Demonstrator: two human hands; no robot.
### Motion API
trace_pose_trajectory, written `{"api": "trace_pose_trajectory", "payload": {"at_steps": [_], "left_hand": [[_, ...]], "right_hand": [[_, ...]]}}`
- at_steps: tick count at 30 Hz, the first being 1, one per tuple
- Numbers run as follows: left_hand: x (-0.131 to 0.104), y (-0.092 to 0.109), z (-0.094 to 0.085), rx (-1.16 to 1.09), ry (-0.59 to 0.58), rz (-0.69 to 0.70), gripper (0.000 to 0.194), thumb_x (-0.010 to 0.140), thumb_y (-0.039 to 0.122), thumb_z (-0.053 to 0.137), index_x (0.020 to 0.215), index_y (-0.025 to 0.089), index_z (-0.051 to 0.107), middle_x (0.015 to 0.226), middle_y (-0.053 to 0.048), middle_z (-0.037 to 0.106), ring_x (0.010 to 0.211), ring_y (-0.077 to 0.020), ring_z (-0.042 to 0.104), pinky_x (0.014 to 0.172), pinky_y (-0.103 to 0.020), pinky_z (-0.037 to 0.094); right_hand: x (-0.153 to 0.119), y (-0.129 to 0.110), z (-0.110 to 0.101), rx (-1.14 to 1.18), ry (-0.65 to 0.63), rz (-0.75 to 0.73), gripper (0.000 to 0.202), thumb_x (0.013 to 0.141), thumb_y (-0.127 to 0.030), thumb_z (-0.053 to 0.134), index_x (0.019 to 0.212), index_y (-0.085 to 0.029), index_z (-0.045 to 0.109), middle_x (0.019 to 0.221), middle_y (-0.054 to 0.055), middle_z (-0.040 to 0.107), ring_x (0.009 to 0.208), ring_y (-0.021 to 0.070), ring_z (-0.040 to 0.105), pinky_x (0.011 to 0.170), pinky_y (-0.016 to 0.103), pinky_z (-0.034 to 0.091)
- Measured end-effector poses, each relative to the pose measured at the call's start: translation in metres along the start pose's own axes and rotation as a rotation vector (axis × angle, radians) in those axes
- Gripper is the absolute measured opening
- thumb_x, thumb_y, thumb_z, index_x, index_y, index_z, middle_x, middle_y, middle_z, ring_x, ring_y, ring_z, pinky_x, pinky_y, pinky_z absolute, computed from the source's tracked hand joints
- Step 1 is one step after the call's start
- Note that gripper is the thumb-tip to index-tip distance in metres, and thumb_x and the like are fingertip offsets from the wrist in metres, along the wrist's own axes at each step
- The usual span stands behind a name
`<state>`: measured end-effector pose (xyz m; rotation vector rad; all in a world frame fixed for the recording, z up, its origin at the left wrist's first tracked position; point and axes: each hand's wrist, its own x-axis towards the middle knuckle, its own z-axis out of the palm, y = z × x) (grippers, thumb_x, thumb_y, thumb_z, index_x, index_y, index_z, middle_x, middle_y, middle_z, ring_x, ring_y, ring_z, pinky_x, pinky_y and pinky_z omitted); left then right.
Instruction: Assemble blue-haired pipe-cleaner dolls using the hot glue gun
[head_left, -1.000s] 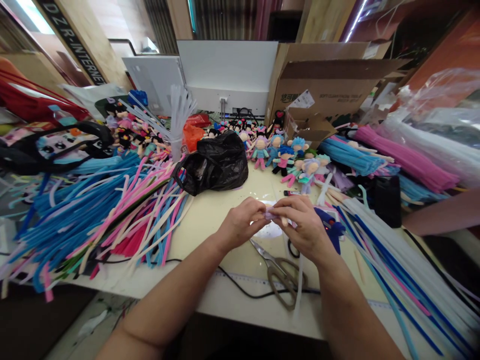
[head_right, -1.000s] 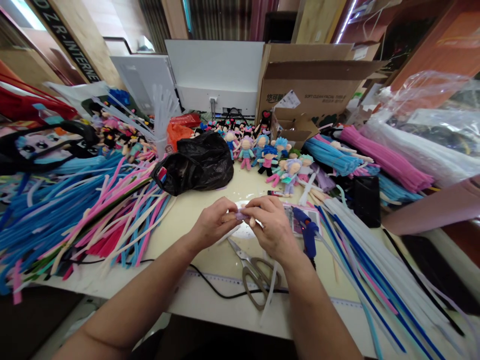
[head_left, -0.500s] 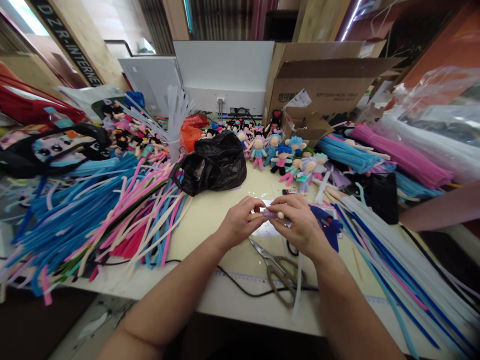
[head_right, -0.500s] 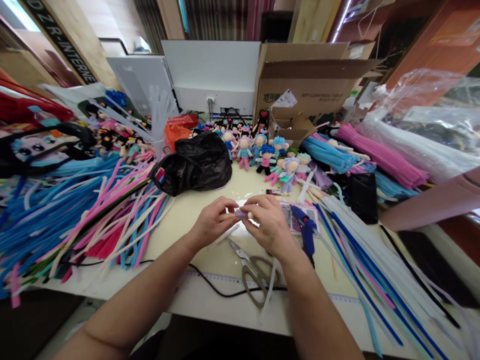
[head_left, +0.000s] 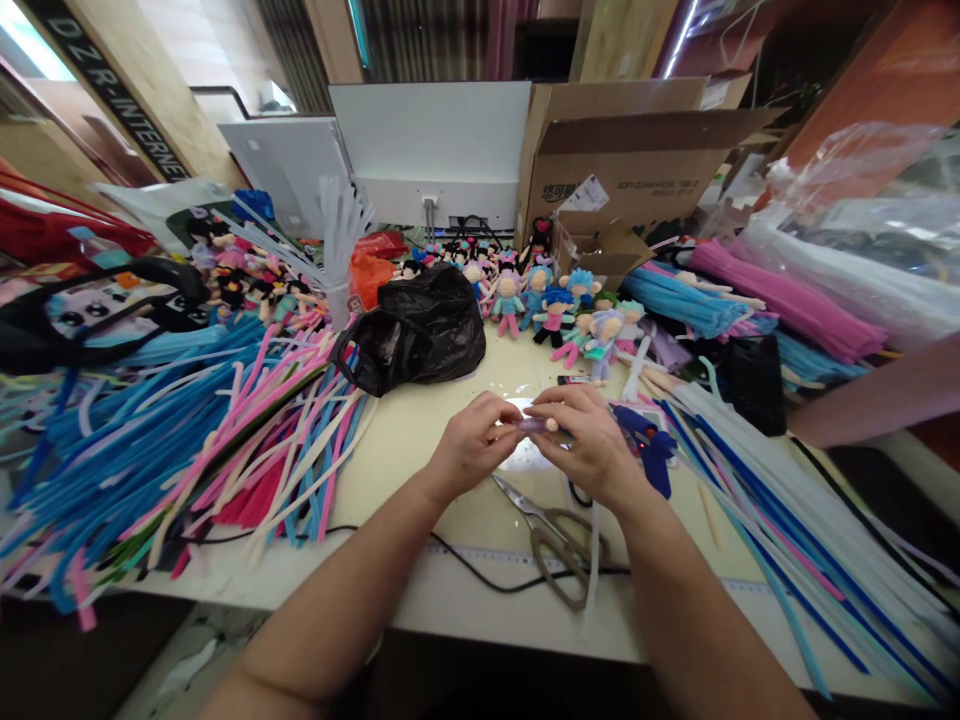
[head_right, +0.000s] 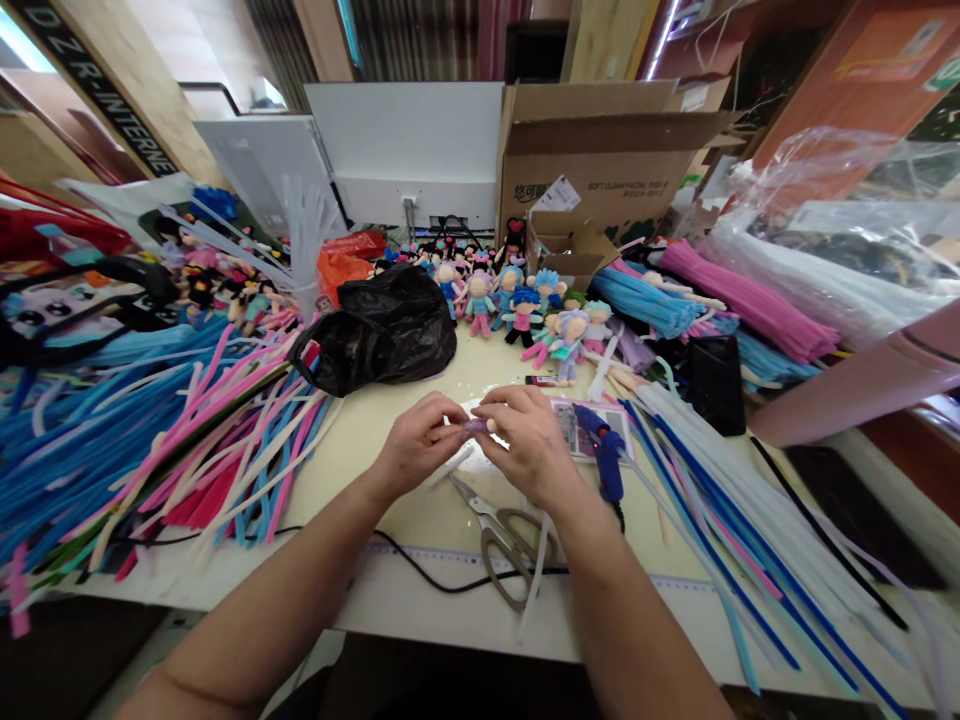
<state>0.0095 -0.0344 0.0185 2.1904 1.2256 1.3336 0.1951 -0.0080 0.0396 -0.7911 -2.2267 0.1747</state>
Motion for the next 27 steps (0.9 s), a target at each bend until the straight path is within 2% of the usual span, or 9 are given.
{"api": "trace_pose_trajectory", "payload": {"at_steps": [4,6,14,27], "left_hand": [[0.0019,-0.0009,-0.0007,-0.014,0.034,-0.028,0.010,0.083,0.027,0.063,0.081,0.019,0.057,0.077,-0.001,0.058,0.074,-0.0117,0.054,0.067,-0.023,0.042],[0.0025,-0.0021,-0.0010,-0.028,0.053,-0.059,0.012,0.082,0.029,0.064,0.080,0.019,0.058,0.076,-0.001,0.058,0.072,-0.0116,0.054,0.065,-0.023,0.042],[0.0008,-0.0079,0.0004,-0.118,0.049,-0.179,0.014,0.080,0.032,0.066,0.081,0.019,0.061,0.079,-0.001,0.057,0.068,-0.0111,0.054,0.061,-0.023,0.042],[0.0013,-0.0060,0.0019,-0.094,0.026,-0.159,0.015,0.079,0.032,0.067,0.079,0.019,0.062,0.077,-0.001,0.058,0.064,-0.0101,0.051,0.059,-0.022,0.040]], "right_hand": [[-0.0015,0.0012,-0.0048,0.038,-0.027,0.066,0.040,0.079,-0.024,0.067,0.118,-0.021,0.059,0.113,0.010,0.061,0.107,0.0258,0.054,0.092,0.044,0.044],[-0.0022,0.0023,-0.0074,0.049,-0.033,0.100,0.044,0.078,-0.026,0.069,0.120,-0.021,0.058,0.116,0.011,0.059,0.110,0.0270,0.052,0.094,0.045,0.043],[-0.0021,0.0053,-0.0040,0.047,-0.003,0.126,0.021,0.078,-0.025,0.069,0.098,-0.021,0.066,0.110,0.010,0.061,0.105,0.0272,0.054,0.092,0.045,0.043],[-0.0021,0.0066,0.0006,0.051,0.037,0.123,0.008,0.079,-0.023,0.069,0.086,-0.021,0.068,0.103,0.008,0.065,0.099,0.0235,0.055,0.087,0.040,0.043]]}}
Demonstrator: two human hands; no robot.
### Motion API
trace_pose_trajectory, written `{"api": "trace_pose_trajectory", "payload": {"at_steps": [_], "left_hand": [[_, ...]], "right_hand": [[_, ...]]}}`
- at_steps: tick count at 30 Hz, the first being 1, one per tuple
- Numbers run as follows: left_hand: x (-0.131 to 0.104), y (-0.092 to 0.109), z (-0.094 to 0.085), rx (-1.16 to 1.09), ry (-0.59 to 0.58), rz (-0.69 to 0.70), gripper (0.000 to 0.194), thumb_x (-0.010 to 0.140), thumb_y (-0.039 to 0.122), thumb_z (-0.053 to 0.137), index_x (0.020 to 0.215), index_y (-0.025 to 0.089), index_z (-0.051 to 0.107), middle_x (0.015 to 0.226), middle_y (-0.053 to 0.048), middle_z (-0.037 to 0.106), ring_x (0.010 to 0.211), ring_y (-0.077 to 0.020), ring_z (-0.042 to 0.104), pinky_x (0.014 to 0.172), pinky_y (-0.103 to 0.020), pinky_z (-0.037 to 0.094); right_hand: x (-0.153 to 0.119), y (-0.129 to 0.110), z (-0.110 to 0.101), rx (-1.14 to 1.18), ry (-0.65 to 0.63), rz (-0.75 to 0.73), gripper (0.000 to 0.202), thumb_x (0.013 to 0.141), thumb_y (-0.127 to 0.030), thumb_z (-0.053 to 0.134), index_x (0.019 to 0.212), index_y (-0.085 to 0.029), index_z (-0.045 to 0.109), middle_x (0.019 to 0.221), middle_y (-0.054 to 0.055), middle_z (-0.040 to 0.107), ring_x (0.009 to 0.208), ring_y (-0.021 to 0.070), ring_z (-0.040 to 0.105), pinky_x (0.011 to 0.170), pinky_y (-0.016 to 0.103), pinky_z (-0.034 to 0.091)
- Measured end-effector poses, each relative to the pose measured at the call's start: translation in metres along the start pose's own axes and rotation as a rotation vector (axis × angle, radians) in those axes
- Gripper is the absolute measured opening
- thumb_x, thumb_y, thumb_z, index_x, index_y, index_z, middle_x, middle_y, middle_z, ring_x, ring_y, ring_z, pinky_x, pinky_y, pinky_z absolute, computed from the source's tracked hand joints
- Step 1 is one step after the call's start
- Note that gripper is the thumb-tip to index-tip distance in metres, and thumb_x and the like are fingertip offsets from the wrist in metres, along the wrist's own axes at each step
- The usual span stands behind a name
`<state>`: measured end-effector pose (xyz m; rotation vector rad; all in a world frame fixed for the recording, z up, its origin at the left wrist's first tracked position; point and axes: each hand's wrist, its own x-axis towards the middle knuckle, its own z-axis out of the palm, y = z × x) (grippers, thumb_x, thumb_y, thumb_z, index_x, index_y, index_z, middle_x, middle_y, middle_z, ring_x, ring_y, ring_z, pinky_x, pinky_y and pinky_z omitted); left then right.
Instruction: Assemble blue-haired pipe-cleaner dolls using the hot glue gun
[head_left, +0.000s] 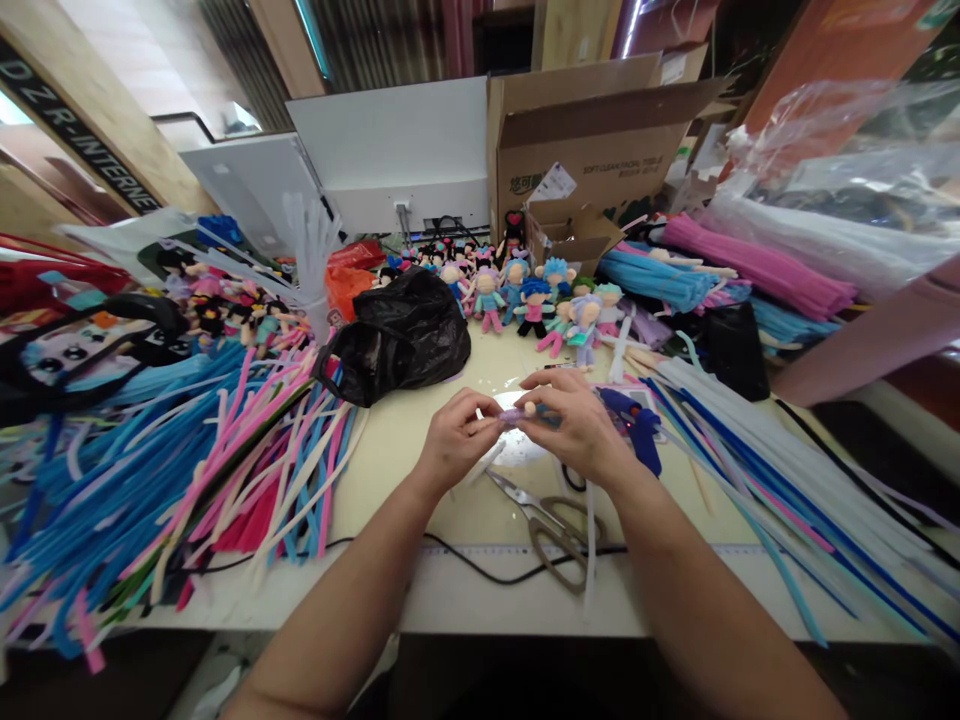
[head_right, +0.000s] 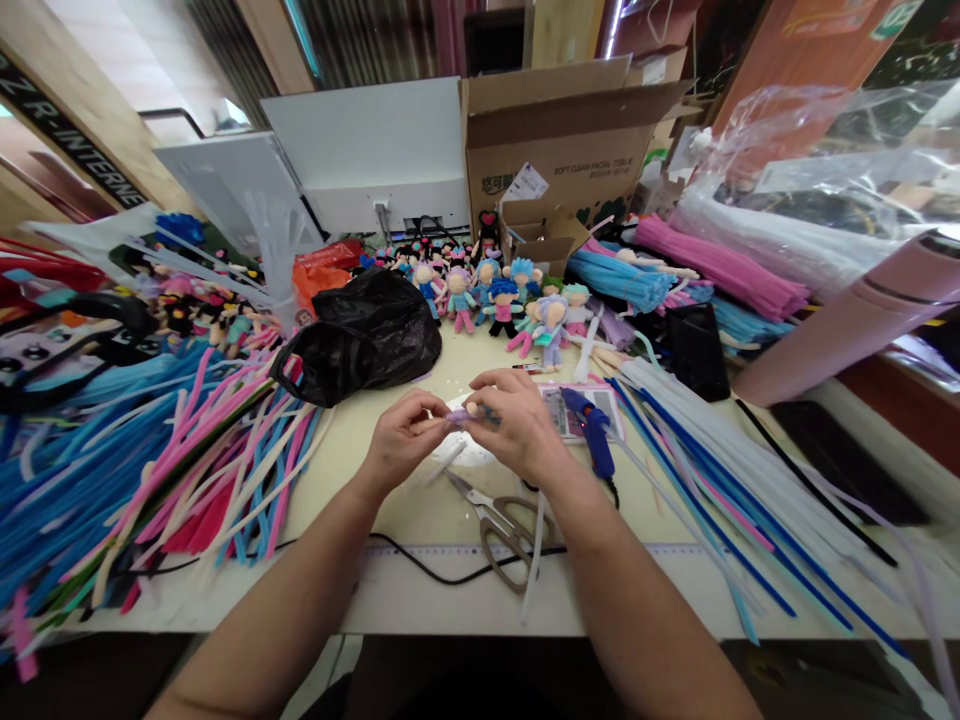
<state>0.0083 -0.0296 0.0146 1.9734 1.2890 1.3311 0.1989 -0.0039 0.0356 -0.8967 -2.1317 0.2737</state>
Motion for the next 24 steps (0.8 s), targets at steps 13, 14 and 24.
{"api": "trace_pose_trajectory", "payload": {"at_steps": [13,14,24], "left_hand": [[0.0010,-0.0001,-0.0003,-0.024,0.005,-0.025,0.014,0.078,0.031,0.069,0.077,0.019,0.063,0.076,-0.001,0.057,0.065,-0.0104,0.051,0.058,-0.023,0.039],[0.0011,-0.0010,-0.0006,-0.037,0.006,-0.041,0.014,0.078,0.031,0.068,0.076,0.019,0.063,0.076,-0.001,0.057,0.065,-0.0105,0.051,0.058,-0.023,0.039],[0.0009,-0.0069,-0.0007,-0.162,0.002,-0.193,0.021,0.074,0.037,0.071,0.076,0.018,0.064,0.077,-0.001,0.059,0.062,-0.0098,0.049,0.054,-0.023,0.037]], "right_hand": [[0.0009,-0.0021,0.0021,0.035,0.007,-0.033,0.014,0.080,-0.021,0.066,0.094,-0.021,0.068,0.105,0.009,0.066,0.100,0.0241,0.057,0.090,0.042,0.044],[0.0007,-0.0019,0.0011,0.061,0.005,-0.030,0.023,0.079,-0.023,0.068,0.101,-0.021,0.066,0.110,0.009,0.064,0.104,0.0247,0.056,0.092,0.043,0.043],[0.0019,-0.0064,0.0019,0.101,0.002,-0.004,0.042,0.079,-0.017,0.064,0.119,-0.021,0.057,0.103,0.007,0.067,0.099,0.0240,0.057,0.090,0.042,0.044]]}}
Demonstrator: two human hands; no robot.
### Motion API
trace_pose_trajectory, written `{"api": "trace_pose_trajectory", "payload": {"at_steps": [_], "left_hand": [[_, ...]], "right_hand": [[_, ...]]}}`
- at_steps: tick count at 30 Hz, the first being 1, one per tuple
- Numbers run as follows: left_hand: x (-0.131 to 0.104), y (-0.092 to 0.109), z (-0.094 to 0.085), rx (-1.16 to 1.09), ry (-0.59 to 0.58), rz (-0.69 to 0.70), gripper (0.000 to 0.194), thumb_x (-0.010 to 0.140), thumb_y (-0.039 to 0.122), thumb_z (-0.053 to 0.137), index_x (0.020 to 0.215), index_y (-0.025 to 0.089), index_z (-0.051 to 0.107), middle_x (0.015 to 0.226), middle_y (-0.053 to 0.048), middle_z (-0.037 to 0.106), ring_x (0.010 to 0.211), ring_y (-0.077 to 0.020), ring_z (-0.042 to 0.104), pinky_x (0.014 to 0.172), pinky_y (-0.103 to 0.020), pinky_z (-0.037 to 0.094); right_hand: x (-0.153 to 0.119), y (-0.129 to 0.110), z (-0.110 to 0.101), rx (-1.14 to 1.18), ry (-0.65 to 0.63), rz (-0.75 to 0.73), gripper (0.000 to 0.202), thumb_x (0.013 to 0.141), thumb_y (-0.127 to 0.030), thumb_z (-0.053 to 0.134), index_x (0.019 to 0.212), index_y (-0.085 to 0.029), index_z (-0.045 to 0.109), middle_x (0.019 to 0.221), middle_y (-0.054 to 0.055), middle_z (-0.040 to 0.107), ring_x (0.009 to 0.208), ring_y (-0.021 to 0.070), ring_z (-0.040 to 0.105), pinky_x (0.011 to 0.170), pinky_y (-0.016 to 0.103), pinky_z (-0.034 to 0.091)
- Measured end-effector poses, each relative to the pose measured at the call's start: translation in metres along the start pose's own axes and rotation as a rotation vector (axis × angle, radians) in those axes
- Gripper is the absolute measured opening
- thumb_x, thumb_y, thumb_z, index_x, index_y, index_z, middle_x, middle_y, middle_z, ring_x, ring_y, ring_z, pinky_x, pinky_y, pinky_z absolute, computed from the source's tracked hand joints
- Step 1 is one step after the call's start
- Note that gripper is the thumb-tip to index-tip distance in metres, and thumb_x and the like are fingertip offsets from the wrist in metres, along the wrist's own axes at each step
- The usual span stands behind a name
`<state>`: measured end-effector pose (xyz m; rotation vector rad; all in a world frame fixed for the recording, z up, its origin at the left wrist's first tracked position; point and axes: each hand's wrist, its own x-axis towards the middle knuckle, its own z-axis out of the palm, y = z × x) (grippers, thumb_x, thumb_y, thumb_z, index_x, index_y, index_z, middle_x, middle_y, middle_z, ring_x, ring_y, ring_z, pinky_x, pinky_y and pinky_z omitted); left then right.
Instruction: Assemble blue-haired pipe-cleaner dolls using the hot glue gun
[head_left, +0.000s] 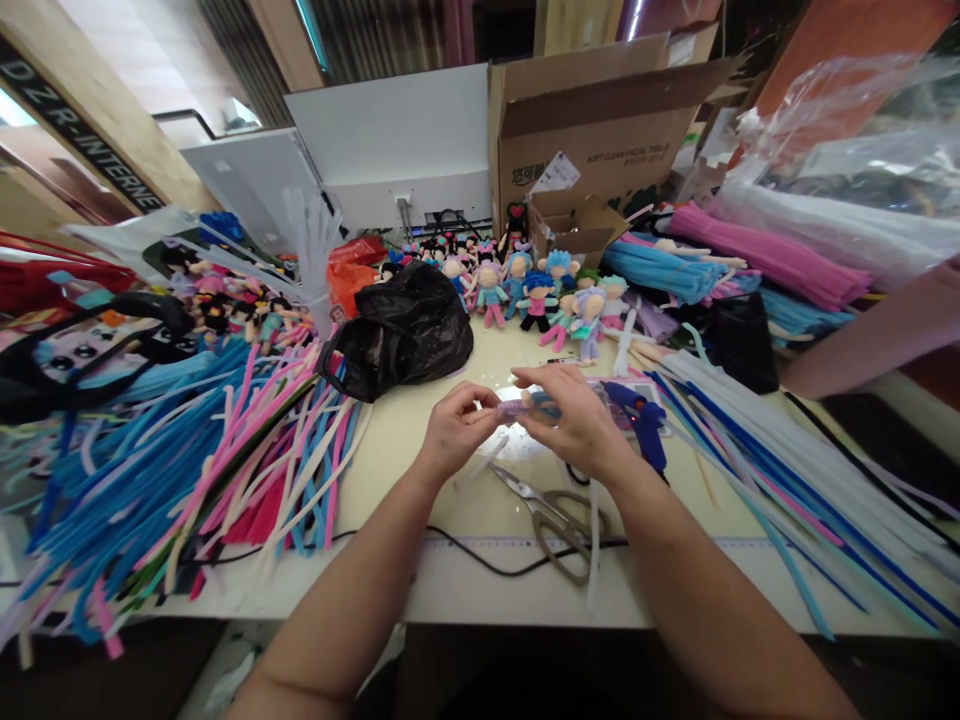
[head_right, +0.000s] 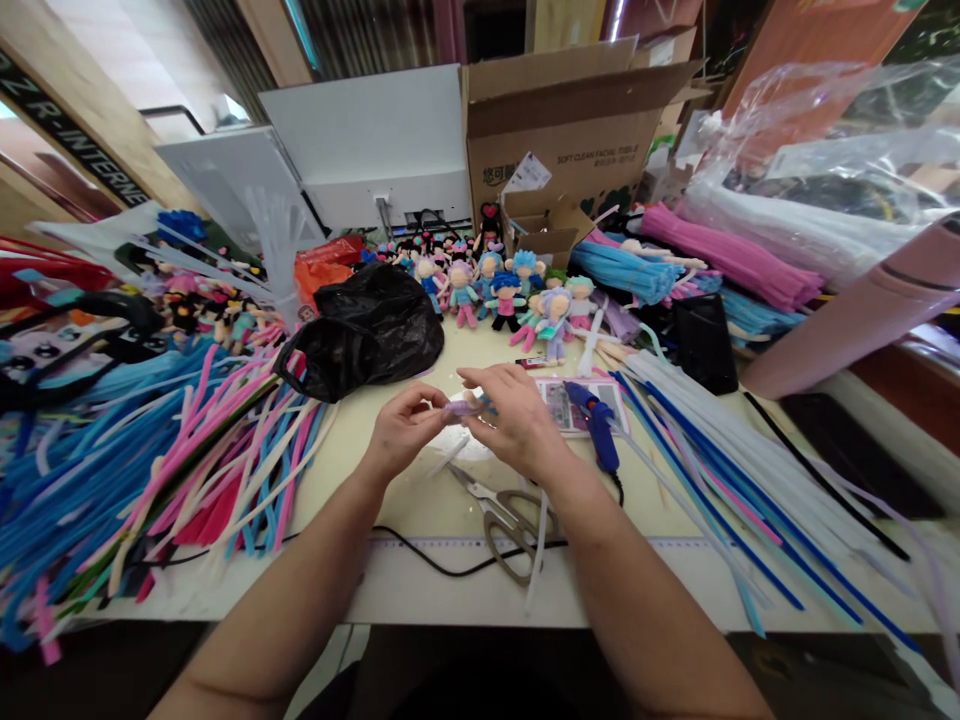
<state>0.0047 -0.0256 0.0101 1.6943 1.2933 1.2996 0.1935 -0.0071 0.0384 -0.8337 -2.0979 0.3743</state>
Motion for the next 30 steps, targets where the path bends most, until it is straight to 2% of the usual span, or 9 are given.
{"api": "trace_pose_trajectory", "payload": {"at_steps": [3,5,7,9,12,16,20,28,30], "left_hand": [[0.001,0.003,0.000,-0.039,0.010,-0.059,0.021,0.070,0.036,0.073,0.074,0.017,0.064,0.076,-0.001,0.059,0.061,-0.0093,0.049,0.052,-0.021,0.036],[0.002,0.005,-0.001,-0.108,0.034,-0.153,0.021,0.069,0.035,0.074,0.073,0.017,0.063,0.071,0.000,0.058,0.058,-0.0082,0.048,0.049,-0.020,0.034],[0.005,0.004,-0.003,-0.220,0.063,-0.263,0.022,0.066,0.034,0.074,0.073,0.017,0.062,0.063,0.003,0.055,0.049,-0.0060,0.043,0.045,-0.019,0.030],[0.009,0.001,-0.004,-0.374,0.084,-0.349,0.025,0.064,0.034,0.075,0.073,0.017,0.060,0.057,0.005,0.051,0.042,-0.0036,0.037,0.040,-0.019,0.025],[0.013,-0.005,-0.007,-0.607,0.107,-0.432,0.030,0.060,0.034,0.078,0.072,0.016,0.057,0.053,0.007,0.048,0.037,-0.0016,0.031,0.037,-0.018,0.021],[0.015,-0.006,-0.009,-0.814,0.146,-0.512,0.035,0.057,0.032,0.081,0.078,0.017,0.058,0.049,0.010,0.042,0.037,-0.0006,0.029,0.038,-0.015,0.024],[0.014,-0.004,-0.010,-0.919,0.145,-0.574,0.035,0.057,0.031,0.082,0.080,0.018,0.059,0.045,0.012,0.035,0.038,-0.0010,0.030,0.041,-0.013,0.031],[0.012,-0.006,-0.010,-0.981,0.164,-0.607,0.033,0.064,0.032,0.078,0.087,0.020,0.057,0.053,0.009,0.050,0.047,-0.0043,0.051,0.048,-0.014,0.046],[0.011,-0.007,-0.009,-0.975,0.163,-0.598,0.033,0.065,0.032,0.078,0.088,0.020,0.057,0.056,0.008,0.053,0.049,-0.0051,0.054,0.049,-0.015,0.048]], "right_hand": [[-0.001,-0.001,-0.003,0.119,0.049,0.068,0.039,0.081,-0.023,0.064,0.119,-0.023,0.058,0.104,0.006,0.067,0.101,0.0232,0.058,0.092,0.042,0.044],[-0.002,0.001,-0.008,0.265,0.156,0.165,0.032,0.082,-0.028,0.063,0.113,-0.024,0.061,0.106,0.006,0.067,0.101,0.0226,0.060,0.092,0.041,0.045],[-0.003,0.007,-0.013,0.403,0.315,0.288,0.019,0.083,-0.033,0.061,0.100,-0.023,0.064,0.097,0.005,0.068,0.092,0.0213,0.063,0.086,0.040,0.048],[-0.003,0.014,-0.016,0.483,0.455,0.373,0.016,0.083,-0.037,0.061,0.087,-0.022,0.064,0.082,0.004,0.066,0.079,0.0191,0.062,0.078,0.037,0.050],[-0.003,0.021,-0.015,0.525,0.543,0.408,0.019,0.082,-0.041,0.062,0.080,-0.022,0.063,0.071,0.001,0.061,0.070,0.0166,0.058,0.071,0.034,0.049],[-0.003,0.021,-0.009,0.570,0.486,0.462,0.021,0.085,-0.041,0.058,0.081,-0.022,0.064,0.072,0.001,0.060,0.066,0.0150,0.055,0.066,0.030,0.045],[-0.003,0.018,-0.004,0.545,0.408,0.473,0.024,0.088,-0.040,0.054,0.077,-0.021,0.064,0.068,0.000,0.058,0.067,0.0144,0.054,0.065,0.029,0.043],[0.001,0.021,0.007,0.474,0.215,0.594,0.033,0.078,-0.045,0.061,0.058,-0.019,0.059,0.054,-0.002,0.052,0.054,0.0124,0.046,0.054,0.027,0.037],[0.001,0.024,0.012,0.528,0.200,0.620,0.026,0.073,-0.043,0.067,0.064,-0.019,0.063,0.057,-0.002,0.055,0.055,0.0121,0.047,0.054,0.027,0.038]]}}
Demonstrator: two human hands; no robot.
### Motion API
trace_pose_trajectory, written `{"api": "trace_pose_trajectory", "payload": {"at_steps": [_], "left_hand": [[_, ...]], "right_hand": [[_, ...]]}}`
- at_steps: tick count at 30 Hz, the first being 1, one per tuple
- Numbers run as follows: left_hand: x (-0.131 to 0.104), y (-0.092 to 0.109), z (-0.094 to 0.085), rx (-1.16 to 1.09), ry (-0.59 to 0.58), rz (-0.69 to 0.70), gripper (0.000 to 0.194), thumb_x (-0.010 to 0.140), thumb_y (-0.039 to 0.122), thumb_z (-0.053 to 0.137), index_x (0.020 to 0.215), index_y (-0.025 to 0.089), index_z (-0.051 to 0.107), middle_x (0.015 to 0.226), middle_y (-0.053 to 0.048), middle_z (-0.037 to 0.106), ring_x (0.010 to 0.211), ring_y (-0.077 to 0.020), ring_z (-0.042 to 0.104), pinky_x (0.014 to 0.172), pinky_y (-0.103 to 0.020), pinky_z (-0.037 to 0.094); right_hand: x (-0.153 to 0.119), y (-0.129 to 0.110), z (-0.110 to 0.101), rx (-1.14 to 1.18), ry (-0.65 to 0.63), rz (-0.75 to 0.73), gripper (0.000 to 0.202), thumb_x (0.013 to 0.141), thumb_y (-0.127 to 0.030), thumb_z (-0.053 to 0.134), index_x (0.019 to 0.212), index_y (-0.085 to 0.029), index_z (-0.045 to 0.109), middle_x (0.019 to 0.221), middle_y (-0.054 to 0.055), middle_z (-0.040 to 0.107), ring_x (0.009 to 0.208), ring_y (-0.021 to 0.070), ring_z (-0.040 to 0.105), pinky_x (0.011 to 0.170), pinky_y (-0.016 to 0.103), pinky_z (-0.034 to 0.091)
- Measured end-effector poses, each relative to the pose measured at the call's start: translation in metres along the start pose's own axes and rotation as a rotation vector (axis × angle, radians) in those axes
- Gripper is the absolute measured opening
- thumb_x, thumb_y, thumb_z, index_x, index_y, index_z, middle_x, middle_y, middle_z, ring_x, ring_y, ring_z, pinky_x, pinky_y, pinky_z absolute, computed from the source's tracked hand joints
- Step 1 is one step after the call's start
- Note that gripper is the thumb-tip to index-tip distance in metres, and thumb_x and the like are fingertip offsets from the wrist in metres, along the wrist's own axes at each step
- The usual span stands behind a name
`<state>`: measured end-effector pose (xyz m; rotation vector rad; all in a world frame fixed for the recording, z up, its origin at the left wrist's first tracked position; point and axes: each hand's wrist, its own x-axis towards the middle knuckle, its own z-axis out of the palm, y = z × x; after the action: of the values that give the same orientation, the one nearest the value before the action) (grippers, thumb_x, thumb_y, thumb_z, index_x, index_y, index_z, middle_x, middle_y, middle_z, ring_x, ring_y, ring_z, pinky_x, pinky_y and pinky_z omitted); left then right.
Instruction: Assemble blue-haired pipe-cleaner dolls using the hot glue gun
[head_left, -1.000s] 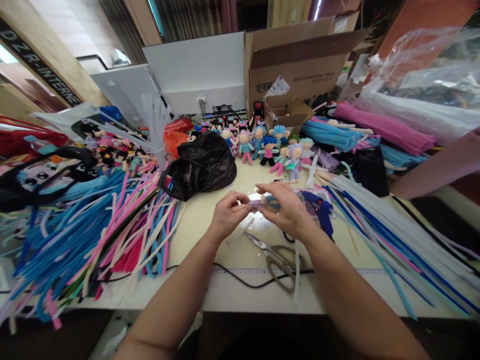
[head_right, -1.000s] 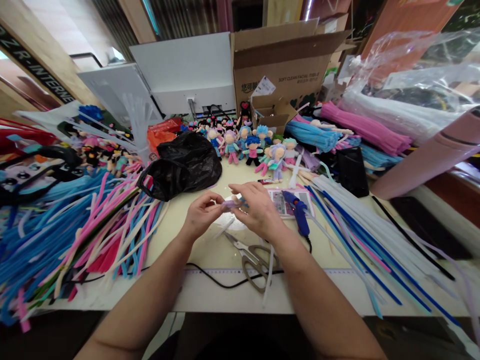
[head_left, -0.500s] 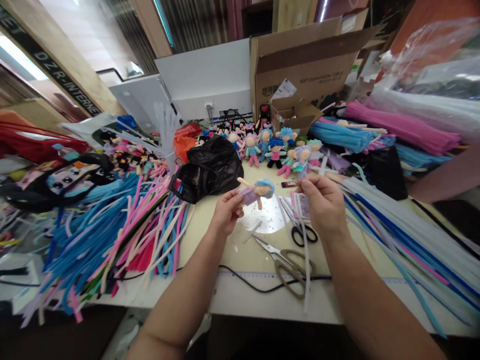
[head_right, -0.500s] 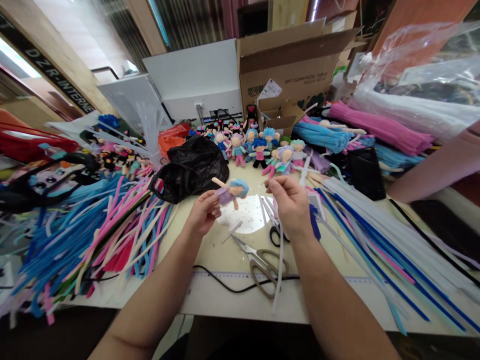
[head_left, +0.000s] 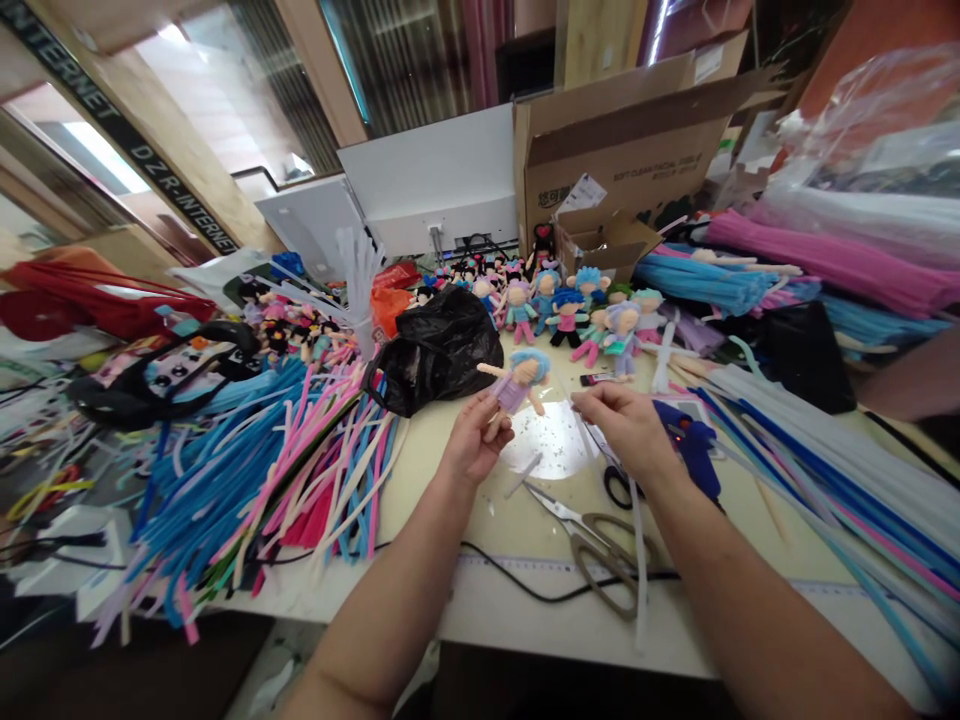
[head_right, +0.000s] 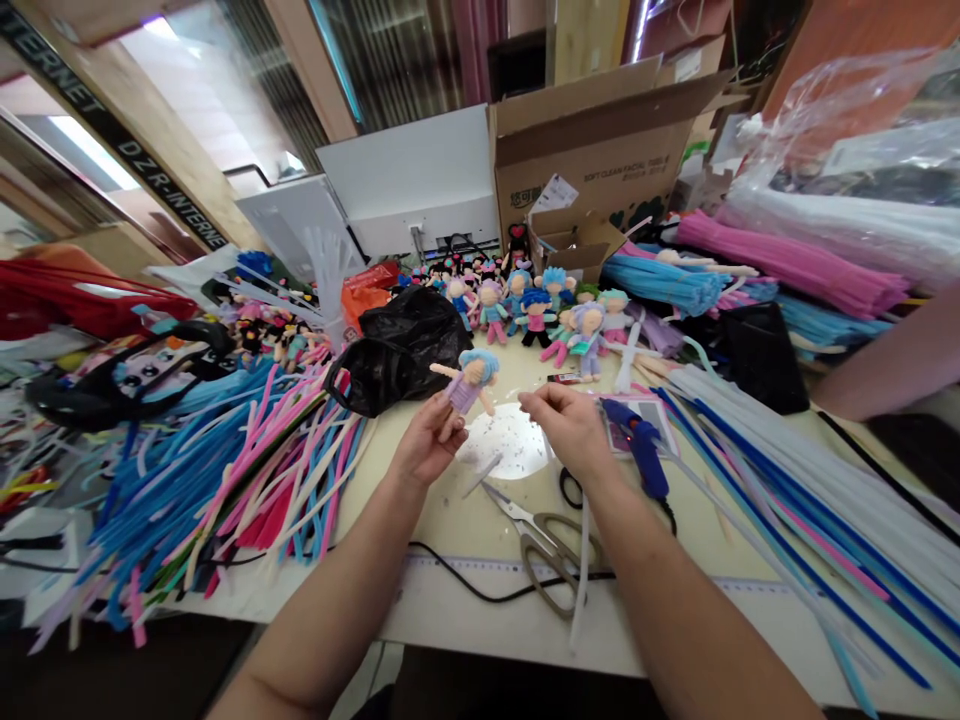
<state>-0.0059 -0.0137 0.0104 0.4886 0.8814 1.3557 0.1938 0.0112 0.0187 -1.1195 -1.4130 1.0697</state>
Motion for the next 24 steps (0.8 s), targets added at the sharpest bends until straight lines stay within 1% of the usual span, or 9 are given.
{"api": "trace_pose_trajectory", "payload": {"at_steps": [1,3,5,8,11,14,17,21,24], "left_hand": [[0.000,-0.001,0.000,0.004,0.000,0.004,0.033,0.066,0.032,0.077,0.088,0.020,0.057,0.057,0.008,0.054,0.050,-0.0053,0.055,0.050,-0.015,0.048],[-0.001,-0.002,0.001,0.013,0.006,0.014,0.033,0.065,0.032,0.077,0.088,0.020,0.057,0.060,0.007,0.057,0.052,-0.0062,0.057,0.051,-0.017,0.050],[-0.002,-0.004,0.003,0.022,0.005,0.021,0.034,0.065,0.032,0.078,0.088,0.020,0.056,0.062,0.006,0.059,0.054,-0.0076,0.060,0.054,-0.018,0.052],[-0.004,-0.006,0.007,0.048,-0.006,0.018,0.035,0.064,0.033,0.078,0.086,0.019,0.055,0.064,0.003,0.062,0.058,-0.0094,0.062,0.056,-0.020,0.053],[-0.007,-0.009,0.012,0.077,-0.013,0.016,0.037,0.063,0.033,0.079,0.086,0.018,0.055,0.068,0.001,0.066,0.060,-0.0107,0.063,0.059,-0.023,0.054],[-0.009,-0.013,0.016,0.099,-0.025,0.017,0.038,0.061,0.032,0.080,0.085,0.017,0.054,0.068,0.000,0.067,0.061,-0.0122,0.064,0.061,-0.025,0.055],[-0.011,-0.017,0.018,0.111,-0.038,0.013,0.040,0.060,0.034,0.080,0.083,0.017,0.052,0.070,0.000,0.067,0.059,-0.0127,0.064,0.062,-0.028,0.054],[-0.012,-0.017,0.018,0.164,-0.091,0.011,0.038,0.061,0.034,0.078,0.084,0.018,0.053,0.074,-0.001,0.067,0.067,-0.0158,0.066,0.062,-0.029,0.053],[-0.011,-0.012,0.017,0.235,-0.131,0.013,0.040,0.064,0.035,0.075,0.095,0.019,0.056,0.081,-0.001,0.066,0.068,-0.0150,0.064,0.061,-0.029,0.052]], "right_hand": [[0.001,0.002,0.002,0.036,-0.008,0.012,0.024,0.070,-0.042,0.069,0.073,-0.019,0.066,0.062,-0.001,0.058,0.058,0.0125,0.050,0.056,0.027,0.040],[0.002,0.005,0.005,0.093,-0.031,0.031,0.034,0.066,-0.041,0.072,0.092,-0.019,0.069,0.076,0.002,0.065,0.065,0.0142,0.055,0.060,0.029,0.043],[0.001,0.007,0.008,0.110,-0.064,0.063,0.041,0.065,-0.043,0.073,0.098,-0.018,0.069,0.087,0.005,0.069,0.073,0.0163,0.059,0.065,0.031,0.046],[-0.001,0.005,0.014,0.148,-0.134,0.117,0.039,0.065,-0.044,0.074,0.093,-0.017,0.071,0.092,0.007,0.071,0.081,0.0185,0.061,0.075,0.035,0.047],[-0.005,0.004,0.020,0.223,-0.192,0.147,0.039,0.065,-0.043,0.075,0.093,-0.017,0.070,0.092,0.006,0.070,0.083,0.0181,0.061,0.080,0.034,0.046],[-0.007,0.004,0.025,0.267,-0.213,0.176,0.036,0.064,-0.043,0.075,0.087,-0.016,0.069,0.082,0.003,0.068,0.076,0.0161,0.059,0.074,0.031,0.045],[-0.008,0.005,0.028,0.291,-0.195,0.193,0.033,0.061,-0.042,0.077,0.078,-0.016,0.067,0.072,0.000,0.065,0.070,0.0149,0.057,0.069,0.029,0.044],[-0.007,0.006,0.028,0.322,-0.178,0.171,0.031,0.061,-0.041,0.076,0.077,-0.016,0.066,0.073,0.001,0.065,0.072,0.0163,0.057,0.069,0.029,0.044],[-0.007,0.006,0.027,0.284,-0.174,0.169,0.029,0.063,-0.041,0.074,0.073,-0.016,0.063,0.070,0.000,0.062,0.069,0.0151,0.055,0.066,0.028,0.042]]}}
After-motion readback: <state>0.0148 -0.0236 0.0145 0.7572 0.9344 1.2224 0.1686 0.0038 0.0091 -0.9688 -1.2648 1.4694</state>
